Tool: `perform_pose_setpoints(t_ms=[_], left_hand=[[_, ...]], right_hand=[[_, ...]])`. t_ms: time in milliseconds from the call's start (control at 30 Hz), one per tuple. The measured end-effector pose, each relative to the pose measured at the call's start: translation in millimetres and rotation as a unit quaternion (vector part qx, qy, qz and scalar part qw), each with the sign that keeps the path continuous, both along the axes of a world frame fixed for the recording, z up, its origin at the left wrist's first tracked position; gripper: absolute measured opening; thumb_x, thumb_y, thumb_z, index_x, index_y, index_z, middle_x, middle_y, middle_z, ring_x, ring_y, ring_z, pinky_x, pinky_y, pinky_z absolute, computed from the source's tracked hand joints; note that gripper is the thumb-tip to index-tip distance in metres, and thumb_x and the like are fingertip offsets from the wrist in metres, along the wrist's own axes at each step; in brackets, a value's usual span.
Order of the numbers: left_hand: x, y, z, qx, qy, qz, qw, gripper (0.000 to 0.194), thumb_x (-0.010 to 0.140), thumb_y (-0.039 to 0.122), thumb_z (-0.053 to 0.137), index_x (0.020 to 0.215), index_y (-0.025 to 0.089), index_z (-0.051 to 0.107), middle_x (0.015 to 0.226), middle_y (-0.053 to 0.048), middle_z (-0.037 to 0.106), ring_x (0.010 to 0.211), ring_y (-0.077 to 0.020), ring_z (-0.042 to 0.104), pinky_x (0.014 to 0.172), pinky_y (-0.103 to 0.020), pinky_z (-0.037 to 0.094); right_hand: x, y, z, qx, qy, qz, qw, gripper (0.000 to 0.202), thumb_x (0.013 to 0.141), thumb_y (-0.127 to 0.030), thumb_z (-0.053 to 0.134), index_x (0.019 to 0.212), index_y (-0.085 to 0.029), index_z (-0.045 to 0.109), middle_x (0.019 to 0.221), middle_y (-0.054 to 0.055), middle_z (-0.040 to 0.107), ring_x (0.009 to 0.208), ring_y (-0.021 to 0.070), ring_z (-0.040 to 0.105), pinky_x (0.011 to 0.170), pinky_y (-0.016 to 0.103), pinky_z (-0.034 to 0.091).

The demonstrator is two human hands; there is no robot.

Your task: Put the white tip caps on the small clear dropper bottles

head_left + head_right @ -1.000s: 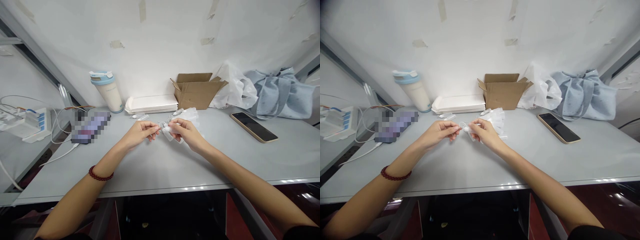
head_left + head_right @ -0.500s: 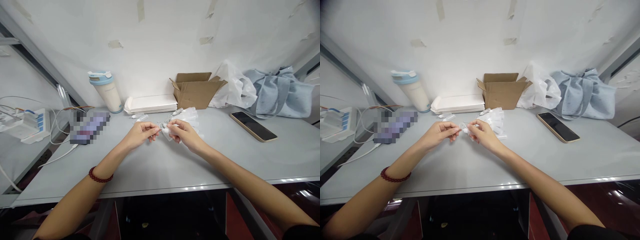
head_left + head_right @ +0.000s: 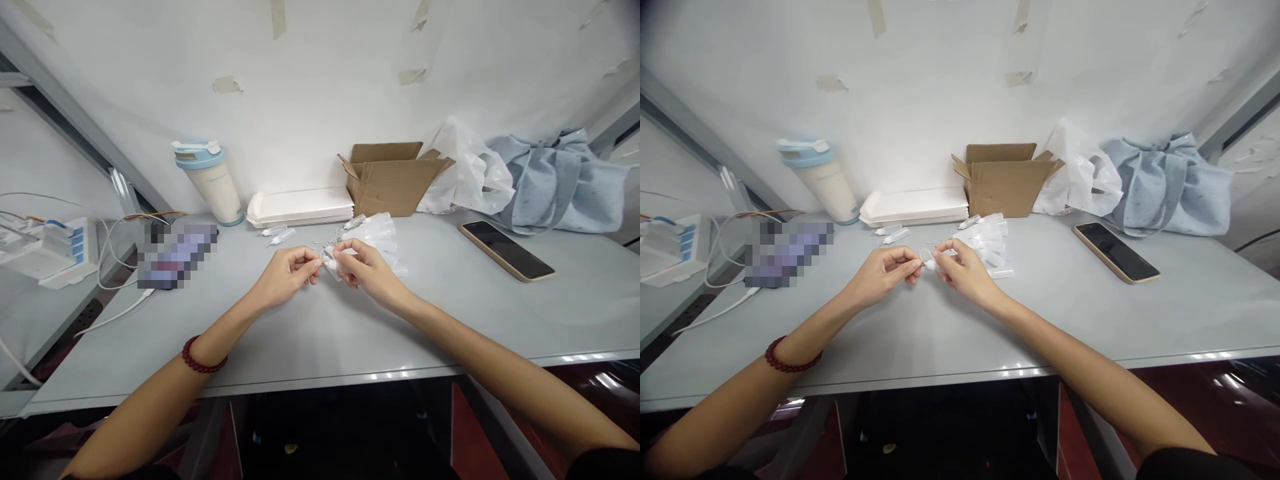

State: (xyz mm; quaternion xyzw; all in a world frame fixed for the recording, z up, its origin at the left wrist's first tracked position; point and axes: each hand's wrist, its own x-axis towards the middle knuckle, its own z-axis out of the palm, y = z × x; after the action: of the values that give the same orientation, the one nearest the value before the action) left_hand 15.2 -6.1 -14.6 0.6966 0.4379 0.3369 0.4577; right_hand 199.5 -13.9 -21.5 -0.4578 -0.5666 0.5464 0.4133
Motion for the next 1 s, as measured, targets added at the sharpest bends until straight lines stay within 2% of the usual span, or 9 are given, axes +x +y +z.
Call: perform_pose_setpoints(t_ms=[300,400,500,567,700,900,1000], left_hand=[[1.4,-1.6,-6.5,-0.001,0.028,-0.044,0.999,0.012,0.088,0.027,0.053,0.080,0.019,0.053,0.070,0.001,0.063,0.060,-0.0119,0.060,0.059,-0.025,0.047],[1.9,-2.6,-7.1,-0.009,0.084,-0.115,0.990,0.008,0.086,0.022,0.054,0.085,0.018,0.060,0.072,0.001,0.064,0.064,-0.0124,0.061,0.061,-0.024,0.047],[0.2,-2.3,-3.8,-0.008,0.125,-0.173,0.977,0.017,0.086,0.020,0.050,0.090,0.018,0.067,0.079,-0.001,0.068,0.067,-0.0129,0.062,0.064,-0.024,0.047],[-3.0,-0.3,0.5,0.001,0.138,-0.157,0.978,0.017,0.087,0.022,0.051,0.086,0.018,0.068,0.081,-0.001,0.069,0.068,-0.0130,0.062,0.066,-0.025,0.047],[-10.1,4.7,8.4,0.008,0.120,-0.069,0.990,0.021,0.087,0.034,0.057,0.078,0.017,0.065,0.073,-0.002,0.067,0.064,-0.0137,0.061,0.063,-0.025,0.048],[-15.3,7.7,12.2,0.029,0.119,-0.071,0.990,0.029,0.089,0.041,0.055,0.074,0.018,0.065,0.072,-0.002,0.067,0.063,-0.0135,0.061,0.061,-0.025,0.048],[-22.5,12.5,15.0,0.041,0.126,-0.042,0.990,0.028,0.087,0.041,0.057,0.074,0.017,0.066,0.072,-0.003,0.067,0.062,-0.0137,0.060,0.060,-0.025,0.047]], right_hand=[[-0.1,0.0,-3.2,0.014,-0.033,0.007,0.999,0.020,0.086,-0.038,0.054,0.090,-0.019,0.049,0.053,-0.007,0.049,0.049,0.0088,0.043,0.047,0.022,0.033],[-2.5,-1.4,-6.3,0.019,-0.048,0.045,0.998,0.020,0.086,-0.037,0.054,0.095,-0.020,0.049,0.053,-0.007,0.051,0.050,0.0099,0.047,0.050,0.023,0.035],[-3.4,-2.5,-6.6,0.017,-0.053,0.085,0.995,0.021,0.086,-0.036,0.053,0.100,-0.020,0.048,0.051,-0.008,0.051,0.051,0.0107,0.049,0.052,0.023,0.035],[-2.3,-1.7,-4.6,0.017,-0.059,0.075,0.995,0.023,0.086,-0.037,0.054,0.099,-0.020,0.049,0.051,-0.008,0.052,0.051,0.0108,0.049,0.051,0.023,0.034],[1.8,2.1,1.2,0.027,-0.068,0.027,0.997,0.026,0.085,-0.042,0.055,0.096,-0.019,0.050,0.054,-0.006,0.054,0.052,0.0114,0.049,0.052,0.024,0.035],[4.7,4.0,0.3,0.052,-0.113,0.023,0.992,0.032,0.088,-0.048,0.054,0.102,-0.020,0.050,0.057,-0.004,0.059,0.054,0.0121,0.050,0.055,0.025,0.036],[5.5,4.4,-1.1,0.079,-0.151,0.014,0.985,0.037,0.090,-0.050,0.051,0.108,-0.018,0.050,0.061,-0.002,0.062,0.055,0.0125,0.050,0.056,0.026,0.037]])
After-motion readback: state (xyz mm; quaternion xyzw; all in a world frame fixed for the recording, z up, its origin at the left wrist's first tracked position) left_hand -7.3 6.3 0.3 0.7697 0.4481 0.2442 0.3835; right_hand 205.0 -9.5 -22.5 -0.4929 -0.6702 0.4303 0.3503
